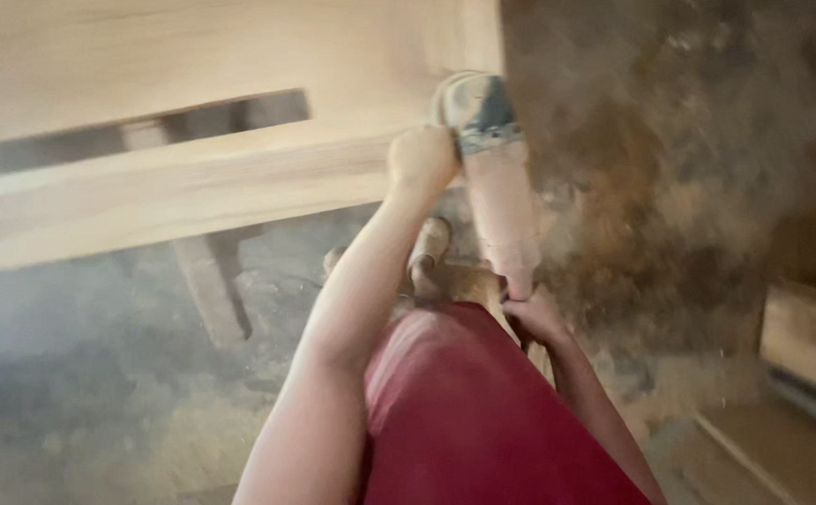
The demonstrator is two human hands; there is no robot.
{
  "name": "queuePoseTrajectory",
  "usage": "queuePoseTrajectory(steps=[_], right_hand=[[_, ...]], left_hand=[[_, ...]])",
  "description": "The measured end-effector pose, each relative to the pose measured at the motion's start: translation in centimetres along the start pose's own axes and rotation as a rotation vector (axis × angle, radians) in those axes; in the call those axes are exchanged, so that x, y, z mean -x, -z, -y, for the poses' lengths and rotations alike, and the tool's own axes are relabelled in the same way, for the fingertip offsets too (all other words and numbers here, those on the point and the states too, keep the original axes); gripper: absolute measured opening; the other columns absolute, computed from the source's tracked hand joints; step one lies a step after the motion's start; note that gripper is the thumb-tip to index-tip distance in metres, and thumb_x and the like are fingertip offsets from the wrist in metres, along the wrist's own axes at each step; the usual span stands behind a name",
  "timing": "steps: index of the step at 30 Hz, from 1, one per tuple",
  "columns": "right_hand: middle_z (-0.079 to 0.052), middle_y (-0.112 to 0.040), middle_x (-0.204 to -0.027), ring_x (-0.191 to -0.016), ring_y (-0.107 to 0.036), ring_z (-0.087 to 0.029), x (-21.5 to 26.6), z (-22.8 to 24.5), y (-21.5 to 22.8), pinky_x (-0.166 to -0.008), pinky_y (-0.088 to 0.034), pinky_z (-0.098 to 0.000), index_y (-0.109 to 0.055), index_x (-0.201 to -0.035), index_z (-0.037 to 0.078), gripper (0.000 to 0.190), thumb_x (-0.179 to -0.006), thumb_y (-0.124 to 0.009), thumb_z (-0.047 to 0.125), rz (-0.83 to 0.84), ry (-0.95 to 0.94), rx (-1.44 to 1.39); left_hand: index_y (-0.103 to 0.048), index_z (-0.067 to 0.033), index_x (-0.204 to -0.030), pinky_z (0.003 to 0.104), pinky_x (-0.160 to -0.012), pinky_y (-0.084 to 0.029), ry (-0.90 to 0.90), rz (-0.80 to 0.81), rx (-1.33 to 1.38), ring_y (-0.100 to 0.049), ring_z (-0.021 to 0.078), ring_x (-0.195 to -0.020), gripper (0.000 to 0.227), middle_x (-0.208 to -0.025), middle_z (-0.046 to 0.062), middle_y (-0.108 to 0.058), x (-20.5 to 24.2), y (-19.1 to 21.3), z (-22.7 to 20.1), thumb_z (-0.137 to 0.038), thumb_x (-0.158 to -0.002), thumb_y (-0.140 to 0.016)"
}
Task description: The person uses an electric sander to smooth the surface of a large wooden board. They move the sander back and forth across the wood, generating visible dust as they work.
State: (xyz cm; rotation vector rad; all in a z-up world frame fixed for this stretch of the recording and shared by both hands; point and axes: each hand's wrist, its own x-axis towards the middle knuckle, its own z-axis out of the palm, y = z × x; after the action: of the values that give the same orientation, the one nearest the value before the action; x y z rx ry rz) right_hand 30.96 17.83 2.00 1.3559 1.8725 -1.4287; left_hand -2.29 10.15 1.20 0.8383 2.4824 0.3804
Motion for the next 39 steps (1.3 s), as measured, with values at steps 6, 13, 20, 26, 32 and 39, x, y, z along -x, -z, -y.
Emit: queuePoseTrajectory(steps=[6,13,20,26,32,39], right_hand=[[-0.014,-0.063,-0.065,-0.049,-0.058,-0.026,1.2,5.2,-0.2,-0.046,-0.047,-0.0450,-0.069,-0.085,0.001,0.012,-0.074,-0.064,0.004,0.075,-0.225,-0.011],[-0.007,-0.074,-0.075,-0.069,-0.069,-0.019,-0.8,6.5,-4.0,-0.064,-0.053,-0.0329,-0.073,-0.088,0.002,0.016,-0.072,-0.068,0.006,0.115,0.101,0.203],[-0.008,-0.073,-0.077,-0.070,-0.067,-0.019,-1.3,7.3,-11.2,-0.065,-0.053,-0.0376,-0.074,-0.081,0.005,0.012,-0.069,-0.073,0.006,0.100,0.219,0.152],[-0.004,-0.070,-0.077,-0.075,-0.067,-0.019,-0.2,7.3,-13.8,-0.070,-0.052,-0.0357,-0.070,-0.078,0.007,0.010,-0.069,-0.072,0.007,0.171,0.249,0.163],[-0.006,-0.070,-0.078,-0.077,-0.068,-0.019,1.2,7.7,-11.4,-0.073,-0.053,-0.0376,-0.067,-0.082,0.005,0.015,-0.067,-0.072,0.007,0.150,0.164,0.147],[-0.005,-0.070,-0.080,-0.076,-0.070,-0.020,0.8,5.3,-7.2,-0.071,-0.055,-0.0380,-0.065,-0.093,0.005,0.031,-0.064,-0.075,0.007,0.045,-0.006,0.092]], left_hand=[[-0.078,-0.0134,-0.078,0.042,-0.060,-0.060,-0.028,-0.130,0.064,-0.077,0.0294,-0.075,0.012,-0.081,0.012,-0.077,-1.3,-0.3,1.1,-0.021,-0.081,-0.069],[-0.078,-0.0130,-0.079,0.043,-0.062,-0.061,0.082,-0.144,0.074,-0.077,0.0311,-0.077,0.013,-0.082,0.014,-0.077,1.0,1.6,8.4,-0.019,-0.082,-0.067],[-0.078,-0.0098,-0.084,0.046,-0.065,-0.061,0.160,-0.100,0.062,-0.077,0.0337,-0.079,0.019,-0.085,0.017,-0.076,4.5,4.8,16.7,-0.019,-0.087,-0.061],[-0.078,-0.0080,-0.084,0.047,-0.070,-0.060,0.210,-0.010,0.090,-0.076,0.0364,-0.083,0.020,-0.090,0.019,-0.076,7.5,5.7,20.0,-0.021,-0.086,-0.063],[-0.078,-0.0089,-0.085,0.046,-0.070,-0.060,0.159,-0.044,0.032,-0.076,0.0357,-0.083,0.019,-0.090,0.017,-0.076,6.6,4.9,16.8,-0.022,-0.084,-0.065],[-0.077,-0.0094,-0.089,0.047,-0.067,-0.061,0.055,0.045,0.014,-0.076,0.0344,-0.079,0.021,-0.087,0.017,-0.076,3.0,3.0,9.9,-0.023,-0.088,-0.062]])
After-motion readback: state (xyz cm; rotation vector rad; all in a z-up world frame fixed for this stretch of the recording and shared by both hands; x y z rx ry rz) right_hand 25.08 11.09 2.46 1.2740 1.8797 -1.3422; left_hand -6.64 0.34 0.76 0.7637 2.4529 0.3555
